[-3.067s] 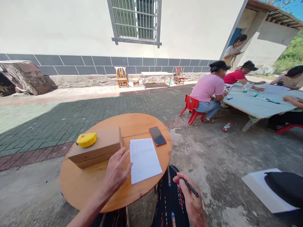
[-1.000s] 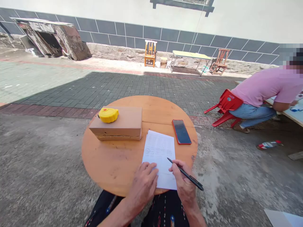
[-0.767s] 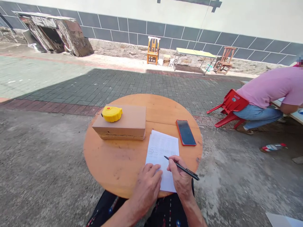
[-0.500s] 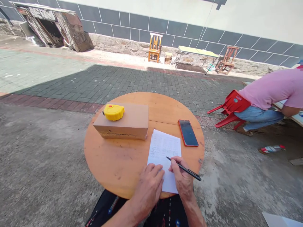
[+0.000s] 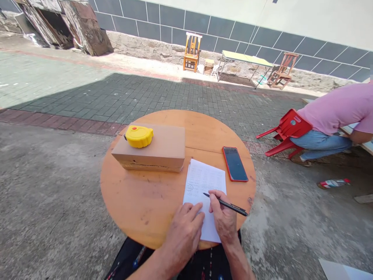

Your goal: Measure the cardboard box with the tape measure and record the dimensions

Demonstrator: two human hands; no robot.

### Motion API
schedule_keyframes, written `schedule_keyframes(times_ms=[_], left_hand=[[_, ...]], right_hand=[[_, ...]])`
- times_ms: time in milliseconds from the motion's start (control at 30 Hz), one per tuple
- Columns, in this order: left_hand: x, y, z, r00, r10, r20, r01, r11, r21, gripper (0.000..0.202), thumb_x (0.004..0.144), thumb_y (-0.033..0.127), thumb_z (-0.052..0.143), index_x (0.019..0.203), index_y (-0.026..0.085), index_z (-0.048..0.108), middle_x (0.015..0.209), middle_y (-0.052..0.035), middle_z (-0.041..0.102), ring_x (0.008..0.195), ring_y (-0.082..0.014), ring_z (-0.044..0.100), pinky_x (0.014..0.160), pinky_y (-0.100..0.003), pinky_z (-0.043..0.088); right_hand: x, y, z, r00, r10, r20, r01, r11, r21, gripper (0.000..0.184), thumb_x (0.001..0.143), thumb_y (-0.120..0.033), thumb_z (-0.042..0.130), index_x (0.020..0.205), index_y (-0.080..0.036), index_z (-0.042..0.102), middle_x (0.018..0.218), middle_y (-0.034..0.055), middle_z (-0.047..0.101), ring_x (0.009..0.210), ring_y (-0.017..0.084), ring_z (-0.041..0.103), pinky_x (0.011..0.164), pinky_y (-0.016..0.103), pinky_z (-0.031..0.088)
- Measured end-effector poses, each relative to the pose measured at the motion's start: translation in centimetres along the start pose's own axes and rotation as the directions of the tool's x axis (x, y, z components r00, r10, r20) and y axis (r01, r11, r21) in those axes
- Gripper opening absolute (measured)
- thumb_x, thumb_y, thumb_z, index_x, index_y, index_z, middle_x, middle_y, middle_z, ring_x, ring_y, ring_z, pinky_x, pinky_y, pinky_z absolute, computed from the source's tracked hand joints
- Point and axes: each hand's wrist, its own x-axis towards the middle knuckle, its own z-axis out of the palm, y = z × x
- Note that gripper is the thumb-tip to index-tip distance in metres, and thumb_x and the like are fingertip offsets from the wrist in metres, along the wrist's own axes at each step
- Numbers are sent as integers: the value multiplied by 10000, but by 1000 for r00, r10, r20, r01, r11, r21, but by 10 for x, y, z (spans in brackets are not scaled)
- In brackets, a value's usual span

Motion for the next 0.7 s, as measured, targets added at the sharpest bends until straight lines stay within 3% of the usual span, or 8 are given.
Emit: schedule_keyframes(times_ms=[200,700], left_hand=[[3,1,-4,1000,-18,2,18,1000,-2,181,909,80,479,980,185,609,1273,-51,609,989,-251,514,860,-425,519],[3,-2,-6,999,-27,42,29,999,-46,225,892,85,491,1054,173,621,1335,-51,592,994,-254,505,894,-441,517]], right_hand=[[-3,3,0,998,-56,-31,53,995,-81,243,913,-399,515,867,-204,652,544,-50,505,512,150,516,563,270,462],[-3,8,4,999,-48,-5,47,989,-142,251,927,-393,501,836,-206,642,555,-44,506,497,146,488,525,269,432]])
